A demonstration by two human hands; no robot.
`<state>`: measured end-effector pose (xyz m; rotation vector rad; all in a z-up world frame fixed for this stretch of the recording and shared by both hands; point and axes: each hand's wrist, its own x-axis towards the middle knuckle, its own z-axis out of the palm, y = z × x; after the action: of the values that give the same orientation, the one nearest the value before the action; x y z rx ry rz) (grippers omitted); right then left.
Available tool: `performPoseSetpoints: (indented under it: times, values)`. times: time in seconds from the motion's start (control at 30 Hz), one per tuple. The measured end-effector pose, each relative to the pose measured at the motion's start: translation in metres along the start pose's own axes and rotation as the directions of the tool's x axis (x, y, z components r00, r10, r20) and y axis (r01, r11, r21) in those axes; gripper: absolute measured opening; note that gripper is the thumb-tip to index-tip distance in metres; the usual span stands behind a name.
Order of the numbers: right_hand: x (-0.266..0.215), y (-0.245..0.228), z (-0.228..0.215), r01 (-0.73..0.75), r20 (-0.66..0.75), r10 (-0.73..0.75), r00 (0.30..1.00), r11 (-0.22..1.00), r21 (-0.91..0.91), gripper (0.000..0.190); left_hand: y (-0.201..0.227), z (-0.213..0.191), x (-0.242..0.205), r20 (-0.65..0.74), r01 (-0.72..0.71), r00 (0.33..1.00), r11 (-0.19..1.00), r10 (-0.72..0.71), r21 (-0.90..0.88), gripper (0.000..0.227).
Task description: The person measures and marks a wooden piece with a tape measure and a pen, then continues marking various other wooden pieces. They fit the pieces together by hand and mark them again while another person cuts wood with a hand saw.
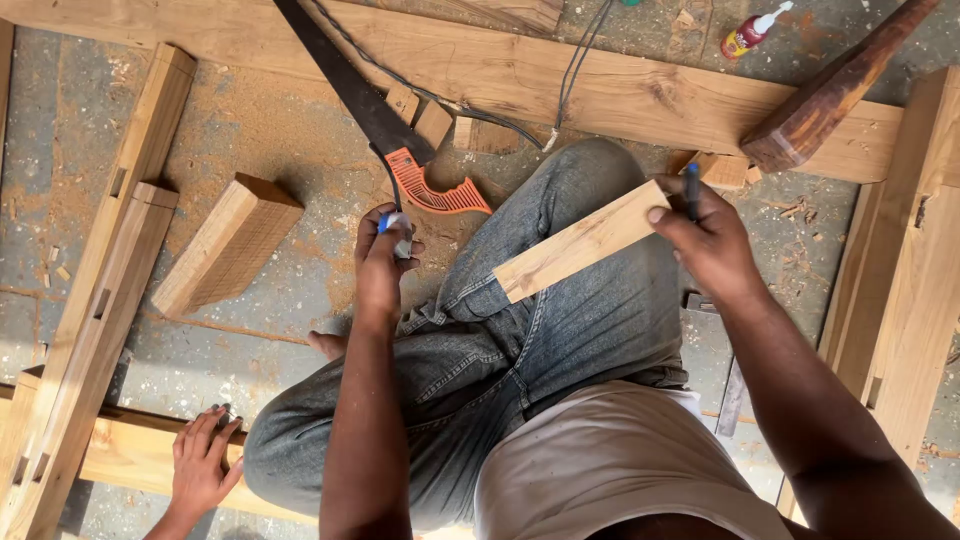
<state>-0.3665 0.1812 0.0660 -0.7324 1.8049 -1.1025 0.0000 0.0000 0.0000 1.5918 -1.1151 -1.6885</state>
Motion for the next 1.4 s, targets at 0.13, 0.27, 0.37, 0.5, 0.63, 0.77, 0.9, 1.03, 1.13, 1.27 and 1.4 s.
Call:
performPoseSetpoints:
  times: [0.13,0.27,0.37,0.5,0.63,0.77,0.9,1.03,1.13,1.27,1.4]
  values:
    - [0.001,0.013,-0.035,-0.056,-0.026,0.060,0.998,0.990,0.129,0.042,0.025,0.016,-0.030,0.212,0.016,0.975,0.923,0.071,-0.383,0.035]
    - [-0.023,-0.014,-0.024,0.313,-0.099,-0.369,0.924,0.879,-0.360,0.039,0.036,0.039,-0.063,0.354,-0.018,0.899,0.831,0.257,-0.556,0.043]
    - [-0.038,-0.003,-0.015,0.358,-0.113,-0.446,0.888,0.824,-0.439,0.038,0.040,0.059,-0.097,0.330,-0.120,0.874,0.816,0.357,-0.566,0.062]
    - [-0.068,-0.066,0.046,0.656,0.400,-0.574,0.714,0.749,-0.095,0.063,0.036,0.083,-0.138,0.354,-0.131,0.836,0.778,0.420,-0.614,0.089]
    - [-0.075,-0.043,0.074,0.656,0.429,-0.555,0.712,0.745,-0.124,0.059,0.004,0.080,-0.159,0.424,-0.180,0.830,0.894,0.362,-0.410,0.062]
    - [-0.075,-0.036,0.081,0.604,0.471,-0.495,0.730,0.791,-0.104,0.052,0.039,0.072,-0.171,0.403,-0.383,0.813,0.907,0.420,-0.174,0.059]
    - [-0.074,-0.043,0.074,0.602,0.524,-0.475,0.707,0.793,-0.093,0.046,0.083,0.076,-0.178,0.473,-0.565,0.784,0.778,0.403,0.275,0.066]
    - [-0.056,-0.010,0.026,0.421,0.434,-0.331,0.838,0.898,-0.127,0.022,0.071,0.051,-0.155,0.469,-0.620,0.783,0.567,0.409,0.542,0.054]
    - [-0.027,-0.007,-0.019,0.214,0.012,-0.214,0.977,0.974,-0.072,0.020,0.051,0.020,-0.127,0.213,-0.332,0.935,0.487,0.283,0.808,0.017]
    - [0.000,0.007,-0.034,0.285,-0.206,-0.303,0.930,0.952,-0.111,0.022,0.061,0.014,-0.125,0.085,-0.284,0.868,0.349,0.489,0.893,0.012]
    - [0.009,0.036,-0.025,0.374,-0.202,-0.409,0.890,0.908,-0.191,0.017,0.057,0.008,-0.132,0.076,-0.336,0.833,0.392,0.549,0.856,0.013]
